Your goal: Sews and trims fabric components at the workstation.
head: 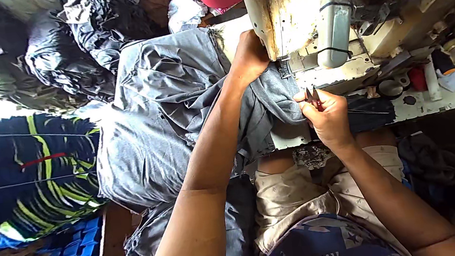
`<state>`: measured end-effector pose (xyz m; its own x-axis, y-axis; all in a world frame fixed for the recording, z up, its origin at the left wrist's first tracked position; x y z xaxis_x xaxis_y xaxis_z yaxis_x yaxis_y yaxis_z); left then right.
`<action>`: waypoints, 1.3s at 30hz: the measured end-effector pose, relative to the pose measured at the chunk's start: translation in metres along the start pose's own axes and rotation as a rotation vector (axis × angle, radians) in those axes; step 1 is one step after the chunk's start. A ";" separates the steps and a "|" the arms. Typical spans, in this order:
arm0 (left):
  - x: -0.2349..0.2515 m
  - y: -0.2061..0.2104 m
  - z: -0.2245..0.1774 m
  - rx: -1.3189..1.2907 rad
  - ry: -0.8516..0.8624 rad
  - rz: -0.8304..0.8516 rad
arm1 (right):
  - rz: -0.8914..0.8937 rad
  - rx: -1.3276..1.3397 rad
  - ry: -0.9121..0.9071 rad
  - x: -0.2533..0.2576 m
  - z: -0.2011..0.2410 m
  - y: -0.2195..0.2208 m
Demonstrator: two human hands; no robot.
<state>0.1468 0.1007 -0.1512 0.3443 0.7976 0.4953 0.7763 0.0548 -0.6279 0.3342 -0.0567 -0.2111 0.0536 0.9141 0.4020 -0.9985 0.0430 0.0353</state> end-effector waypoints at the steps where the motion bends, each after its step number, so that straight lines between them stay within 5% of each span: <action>1: 0.000 0.000 0.000 0.015 -0.008 0.007 | -0.001 -0.004 0.000 -0.001 0.000 0.000; 9: -0.004 0.003 0.007 0.190 -0.036 -0.065 | 0.081 0.008 0.060 -0.002 0.007 -0.004; 14: -0.047 -0.010 -0.032 0.331 -0.029 -0.272 | 0.151 0.036 0.035 -0.003 0.013 -0.010; 19: -0.123 -0.018 -0.070 0.474 0.144 0.189 | 0.136 0.086 -0.029 0.003 0.016 -0.008; 23: -0.162 -0.055 -0.099 0.626 0.101 0.157 | 0.188 -0.133 -0.082 0.006 0.018 -0.008; 27: -0.179 -0.072 -0.133 0.516 0.183 0.109 | 0.311 -0.507 -0.348 0.011 0.021 -0.011; 33: -0.179 -0.032 -0.138 0.143 0.296 0.118 | 0.639 -0.248 -0.500 -0.001 0.047 -0.021; 39: -0.175 0.029 -0.084 0.382 0.311 -0.193 | 0.399 -0.190 -0.222 -0.044 0.024 -0.037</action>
<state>0.1535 -0.0876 -0.2053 0.3992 0.5386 0.7420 0.6135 0.4445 -0.6527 0.3689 -0.1078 -0.2079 -0.3519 0.7674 0.5360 -0.9258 -0.2008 -0.3204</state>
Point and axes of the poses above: each hand's wrist, its own x-axis towards the middle knuckle, its own y-axis out of the palm, z = x × y, the point moved 1 cm from there along x, towards the middle knuckle, and after that the axes turned 4 degrees about -y, right-handed, at the moved point
